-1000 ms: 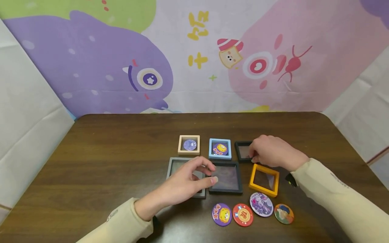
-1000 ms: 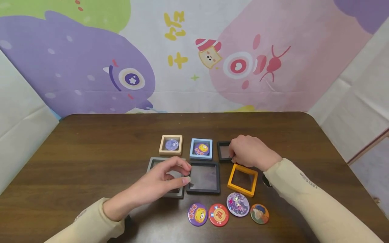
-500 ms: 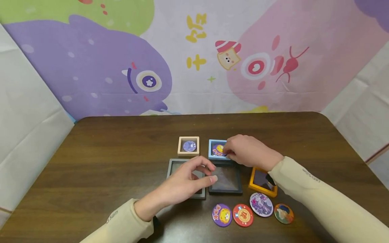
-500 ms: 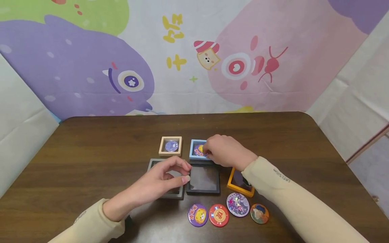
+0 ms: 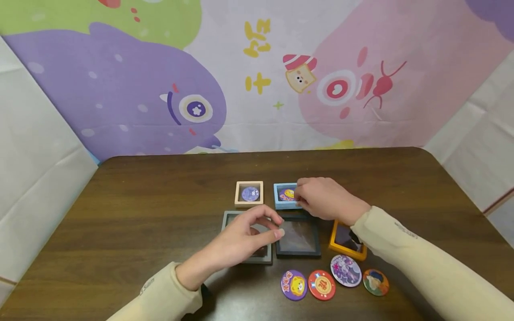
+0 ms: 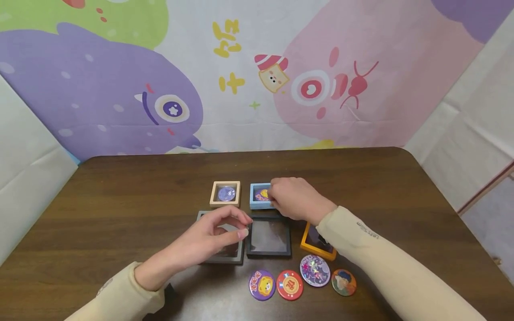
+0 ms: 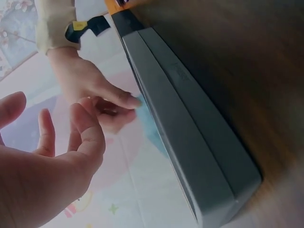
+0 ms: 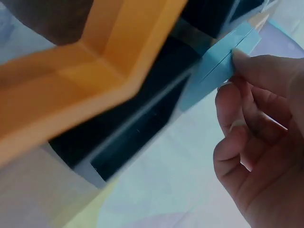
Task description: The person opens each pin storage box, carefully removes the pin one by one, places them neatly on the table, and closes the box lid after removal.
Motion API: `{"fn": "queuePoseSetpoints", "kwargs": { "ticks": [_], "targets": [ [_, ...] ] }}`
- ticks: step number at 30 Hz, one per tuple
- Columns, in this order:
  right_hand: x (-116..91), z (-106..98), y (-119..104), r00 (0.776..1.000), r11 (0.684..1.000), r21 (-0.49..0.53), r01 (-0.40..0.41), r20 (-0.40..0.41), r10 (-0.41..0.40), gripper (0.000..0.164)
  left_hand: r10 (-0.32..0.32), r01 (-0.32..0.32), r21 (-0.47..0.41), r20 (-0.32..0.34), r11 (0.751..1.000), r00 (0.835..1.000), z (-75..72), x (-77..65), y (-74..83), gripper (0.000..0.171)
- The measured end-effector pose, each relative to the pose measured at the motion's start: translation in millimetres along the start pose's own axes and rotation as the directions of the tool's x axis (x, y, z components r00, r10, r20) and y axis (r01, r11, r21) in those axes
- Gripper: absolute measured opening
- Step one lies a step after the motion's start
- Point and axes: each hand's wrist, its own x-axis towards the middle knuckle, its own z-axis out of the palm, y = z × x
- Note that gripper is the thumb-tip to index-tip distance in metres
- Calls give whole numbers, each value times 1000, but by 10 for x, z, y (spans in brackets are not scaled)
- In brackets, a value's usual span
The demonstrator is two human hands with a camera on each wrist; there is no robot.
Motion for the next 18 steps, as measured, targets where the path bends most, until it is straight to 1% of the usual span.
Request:
{"fn": "queuePoseSetpoints", "kwargs": {
  "ticks": [3, 6, 8, 10, 12, 14, 16, 18],
  "targets": [
    [-42, -76, -26, 998, 1000, -13, 17, -53, -18, 4, 27, -27, 18, -32, 999, 999, -30, -12, 94, 18],
    [-104, -187, -107, 995, 999, -16, 43, -85, -44, 5, 56, -53, 37, -87, 998, 995, -60, -35, 197, 18],
    [-156, -262, -189, 993, 997, -16, 69, -95, -70, 5, 86, -80, 45, -137, 996, 987, -67, -44, 228, 19],
    [-214, -319, -275, 989, 995, -23, 101, -106, -103, 6, 109, -100, 57, -193, 993, 975, -65, -51, 242, 23],
    [-276, -365, -362, 984, 991, -23, 129, -119, -131, 5, 134, -119, 78, -243, 990, 961, -57, -41, 203, 29],
    [-328, -405, -441, 978, 988, -24, 152, -141, -154, 5, 144, -121, 100, -267, 988, 953, -55, -21, 133, 33],
    [-370, -434, -505, 971, 985, -24, 173, -164, -175, 5, 162, -132, 127, -263, 983, 951, -59, 19, 11, 40],
    [-399, -457, -555, 963, 981, -26, 192, -186, -193, 4, 182, -148, 154, -239, 977, 954, -66, 52, -93, 44]
  ]
}}
